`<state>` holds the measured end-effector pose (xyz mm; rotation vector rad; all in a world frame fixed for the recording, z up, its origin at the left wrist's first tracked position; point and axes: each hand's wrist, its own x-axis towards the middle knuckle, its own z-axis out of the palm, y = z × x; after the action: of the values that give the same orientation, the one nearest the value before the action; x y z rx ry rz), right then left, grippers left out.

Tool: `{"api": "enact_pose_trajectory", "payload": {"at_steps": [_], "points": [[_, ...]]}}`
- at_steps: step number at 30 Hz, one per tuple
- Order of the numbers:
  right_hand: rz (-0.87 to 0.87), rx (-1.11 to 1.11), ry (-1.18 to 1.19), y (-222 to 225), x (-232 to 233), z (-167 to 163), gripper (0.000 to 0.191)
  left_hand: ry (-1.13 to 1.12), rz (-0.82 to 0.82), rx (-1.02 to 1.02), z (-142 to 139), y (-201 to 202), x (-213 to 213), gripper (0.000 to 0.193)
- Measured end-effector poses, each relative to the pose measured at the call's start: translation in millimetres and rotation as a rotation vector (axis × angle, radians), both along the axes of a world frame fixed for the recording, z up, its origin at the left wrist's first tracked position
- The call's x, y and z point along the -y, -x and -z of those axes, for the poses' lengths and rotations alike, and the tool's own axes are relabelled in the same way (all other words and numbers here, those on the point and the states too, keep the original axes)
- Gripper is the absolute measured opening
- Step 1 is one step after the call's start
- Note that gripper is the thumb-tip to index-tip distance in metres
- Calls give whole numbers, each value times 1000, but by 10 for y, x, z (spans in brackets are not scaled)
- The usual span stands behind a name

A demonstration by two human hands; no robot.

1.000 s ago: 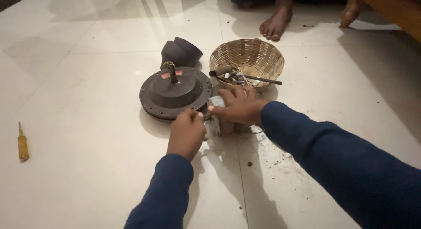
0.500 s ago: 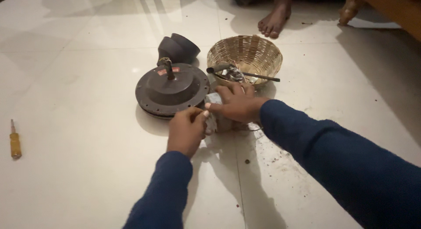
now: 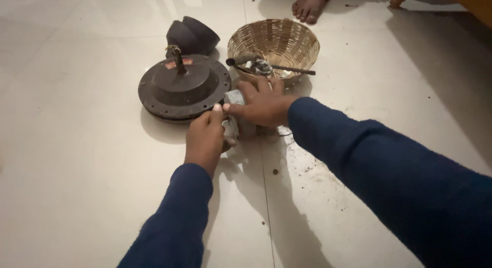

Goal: The person sits on the floor and works on a rusty cylindrical motor component, using pliers to pry and pull old wires and parts off it. They rotate the component repeatedly to reach different sides and set removed pieces aside near a wicker basket.

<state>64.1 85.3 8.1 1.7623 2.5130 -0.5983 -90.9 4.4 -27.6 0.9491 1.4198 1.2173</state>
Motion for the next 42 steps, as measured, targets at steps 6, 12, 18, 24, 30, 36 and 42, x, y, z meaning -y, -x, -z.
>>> {"api": "enact_pose_trajectory", "payload": {"at_steps": [6, 12, 18, 24, 30, 36, 42], "points": [[8, 49, -22, 18, 7, 42, 96, 185, -102, 174, 97, -17, -189, 36], [86, 91, -69, 93, -45, 98, 91, 34, 136, -227, -8, 255, -473, 61], [42, 183, -132, 100, -14, 84, 89, -39, 82, -383, -162, 219, -399, 41], [36, 93, -77, 116, 85, -5, 94, -64, 58, 83, -56, 196, -367, 21], [134, 84, -15, 261, 107, -61, 92, -175, -121, -55, 107, 138, -199, 20], [-286, 449, -272, 236, 25, 3, 76, -195, -172, -645, -79, 133, 26, 39], [87, 128, -176, 191, -54, 167, 96, 37, -161, -577, -266, 143, 72, 44]]}}
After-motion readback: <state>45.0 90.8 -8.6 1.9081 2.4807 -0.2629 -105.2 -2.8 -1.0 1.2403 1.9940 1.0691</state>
